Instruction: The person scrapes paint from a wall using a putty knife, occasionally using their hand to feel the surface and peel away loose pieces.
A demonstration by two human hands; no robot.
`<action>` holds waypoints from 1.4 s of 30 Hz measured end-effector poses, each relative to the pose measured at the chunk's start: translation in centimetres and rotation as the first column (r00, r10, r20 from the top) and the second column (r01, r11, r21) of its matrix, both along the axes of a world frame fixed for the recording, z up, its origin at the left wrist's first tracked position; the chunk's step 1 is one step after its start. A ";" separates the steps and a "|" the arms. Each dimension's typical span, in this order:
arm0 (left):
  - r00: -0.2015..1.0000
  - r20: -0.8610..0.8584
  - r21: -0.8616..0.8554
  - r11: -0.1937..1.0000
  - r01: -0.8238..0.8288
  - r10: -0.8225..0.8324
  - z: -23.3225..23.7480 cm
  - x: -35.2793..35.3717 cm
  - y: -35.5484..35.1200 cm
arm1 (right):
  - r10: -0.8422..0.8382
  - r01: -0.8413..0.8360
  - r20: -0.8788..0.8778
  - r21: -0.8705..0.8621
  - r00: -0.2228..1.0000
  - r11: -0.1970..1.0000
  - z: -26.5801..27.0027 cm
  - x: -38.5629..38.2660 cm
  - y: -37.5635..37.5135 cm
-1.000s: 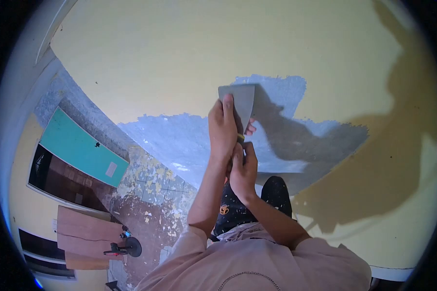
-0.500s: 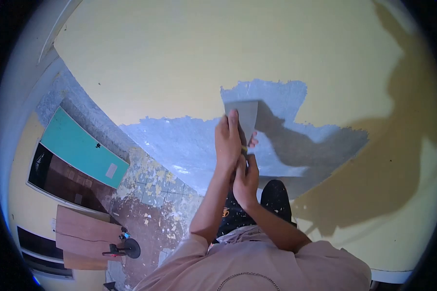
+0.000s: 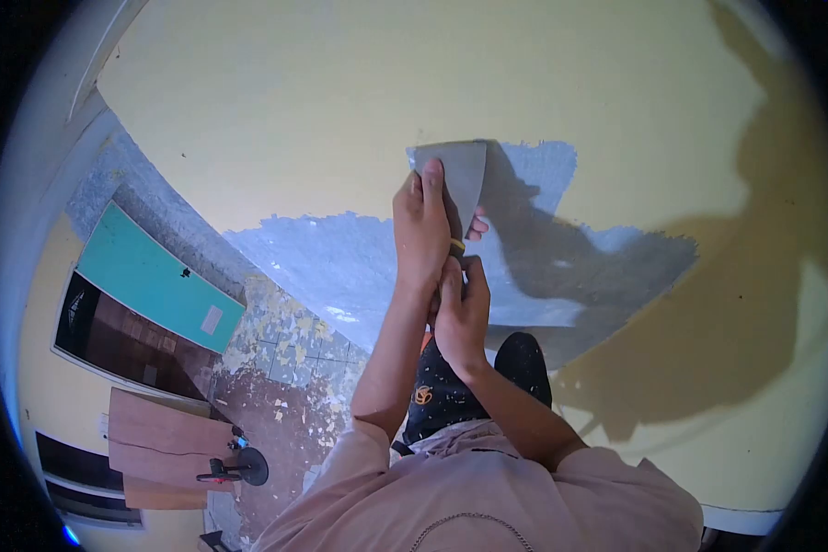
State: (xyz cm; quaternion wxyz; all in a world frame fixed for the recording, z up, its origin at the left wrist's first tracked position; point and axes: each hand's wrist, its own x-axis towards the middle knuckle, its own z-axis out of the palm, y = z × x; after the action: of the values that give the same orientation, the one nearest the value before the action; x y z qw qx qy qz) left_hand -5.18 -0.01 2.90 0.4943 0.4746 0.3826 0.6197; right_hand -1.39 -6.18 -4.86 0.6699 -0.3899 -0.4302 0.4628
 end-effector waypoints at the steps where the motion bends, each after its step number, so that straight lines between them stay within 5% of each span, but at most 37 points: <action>1: 1.000 0.013 0.033 0.999 -0.011 0.010 0.5 -0.1 -0.1 | 0.001 -0.001 -0.003 -0.004 1.000 1.000 -0.2 0.0 -0.2; 3: 1.000 0.005 0.039 0.999 0.002 -0.002 -2.0 -0.4 0.0 | 0.039 -0.041 -0.076 -0.034 0.996 0.999 -1.2 0.0 -0.4; 5: 1.000 -0.008 -0.046 0.999 -0.015 0.015 -3.9 0.2 -0.3 | -0.098 0.099 -0.012 0.043 0.995 0.994 -2.5 -0.4 -1.0; 7: 0.998 0.056 -0.030 0.999 -0.039 0.041 -2.7 0.6 -0.4 | -0.055 0.055 -0.118 -0.007 0.991 0.998 -2.2 -0.5 -0.5; 10: 0.998 0.059 0.071 0.997 -0.019 0.015 1.4 -0.2 0.1 | 0.061 -0.061 -0.029 0.009 0.998 0.998 1.0 0.3 0.4; 15: 1.000 0.016 0.010 1.000 -0.026 0.026 -2.7 0.6 -0.4 | 0.019 -0.022 -0.109 -0.032 0.994 0.999 -2.0 0.0 -0.7; 20: 0.997 -0.001 0.037 0.996 -0.081 0.081 1.2 0.4 -0.1 | 0.086 -0.088 -0.105 -0.018 0.991 0.996 1.3 0.7 0.0; 35: 1.000 -0.006 -0.032 0.999 0.015 -0.015 -2.9 1.0 -0.2 | 0.059 -0.076 -0.171 -0.093 0.983 0.993 -2.2 1.0 -1.1; 39: 1.000 0.004 0.040 0.999 0.023 -0.023 0.7 0.5 0.1 | 0.127 -0.144 -0.225 -0.064 0.966 0.987 1.9 0.9 -0.9; 42: 1.000 0.001 0.007 1.000 0.000 0.000 -2.4 0.3 -0.2 | 0.050 -0.060 -0.138 -0.072 0.989 0.996 -1.8 0.6 -0.7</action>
State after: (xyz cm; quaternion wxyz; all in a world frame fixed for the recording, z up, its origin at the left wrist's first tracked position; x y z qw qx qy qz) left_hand -4.87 -0.18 0.46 0.4929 0.4760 0.3803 0.6211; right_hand -0.82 -6.90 -6.66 0.6693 -0.3705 -0.3761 0.5228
